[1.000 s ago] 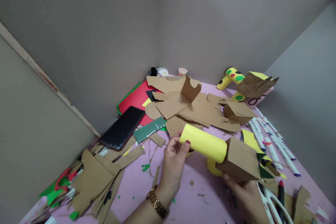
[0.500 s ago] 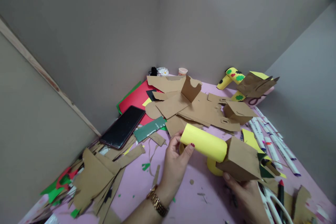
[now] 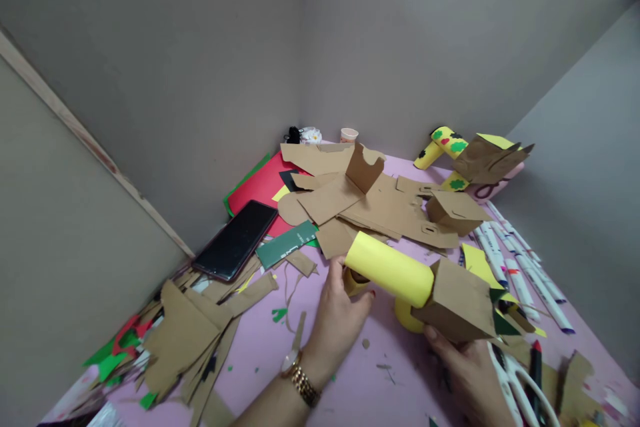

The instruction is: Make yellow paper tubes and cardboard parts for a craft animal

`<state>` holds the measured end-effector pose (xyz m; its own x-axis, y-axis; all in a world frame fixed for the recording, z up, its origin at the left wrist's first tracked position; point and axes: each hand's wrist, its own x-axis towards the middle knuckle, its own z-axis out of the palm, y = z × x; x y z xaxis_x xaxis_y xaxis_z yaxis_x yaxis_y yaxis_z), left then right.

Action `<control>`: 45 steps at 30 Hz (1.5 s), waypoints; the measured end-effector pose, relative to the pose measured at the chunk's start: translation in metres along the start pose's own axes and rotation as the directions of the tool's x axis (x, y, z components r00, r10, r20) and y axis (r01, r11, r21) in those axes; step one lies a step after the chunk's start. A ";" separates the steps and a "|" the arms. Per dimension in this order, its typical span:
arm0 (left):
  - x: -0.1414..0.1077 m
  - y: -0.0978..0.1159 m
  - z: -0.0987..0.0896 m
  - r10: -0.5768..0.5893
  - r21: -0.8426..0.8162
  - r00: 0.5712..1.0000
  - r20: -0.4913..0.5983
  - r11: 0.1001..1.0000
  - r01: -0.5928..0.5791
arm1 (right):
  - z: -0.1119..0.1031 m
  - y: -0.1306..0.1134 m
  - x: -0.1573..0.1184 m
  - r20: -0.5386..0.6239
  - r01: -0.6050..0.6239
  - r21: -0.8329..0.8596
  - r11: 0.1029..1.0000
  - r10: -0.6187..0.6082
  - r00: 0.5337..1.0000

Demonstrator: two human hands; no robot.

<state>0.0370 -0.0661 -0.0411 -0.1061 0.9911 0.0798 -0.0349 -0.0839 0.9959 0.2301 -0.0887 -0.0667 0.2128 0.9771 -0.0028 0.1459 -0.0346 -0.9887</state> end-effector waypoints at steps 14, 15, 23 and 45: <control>0.002 -0.006 -0.006 0.050 0.136 0.999 -0.009 0.989 -0.048 | -0.004 0.004 0.002 0.056 -0.011 0.015 1.000 0.010 0.998; 0.002 -0.006 -0.006 0.051 0.144 0.999 -0.013 0.988 -0.049 | -0.004 0.003 0.002 0.056 -0.005 0.011 1.000 0.004 0.998; 0.003 -0.009 -0.005 0.076 0.182 0.997 -0.034 0.981 -0.068 | 0.002 -0.005 0.001 0.074 0.011 0.062 0.998 -0.015 0.997; 0.008 -0.015 -0.001 0.170 0.137 0.983 -0.075 0.978 -0.159 | 0.012 -0.004 0.008 0.063 0.090 0.253 0.963 -0.109 0.992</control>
<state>0.0354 -0.0574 -0.0553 -0.1852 0.9518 0.2445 0.1185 -0.2254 0.9670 0.2192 -0.0781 -0.0646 0.1346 0.9862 0.0959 -0.0846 0.1079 -0.9906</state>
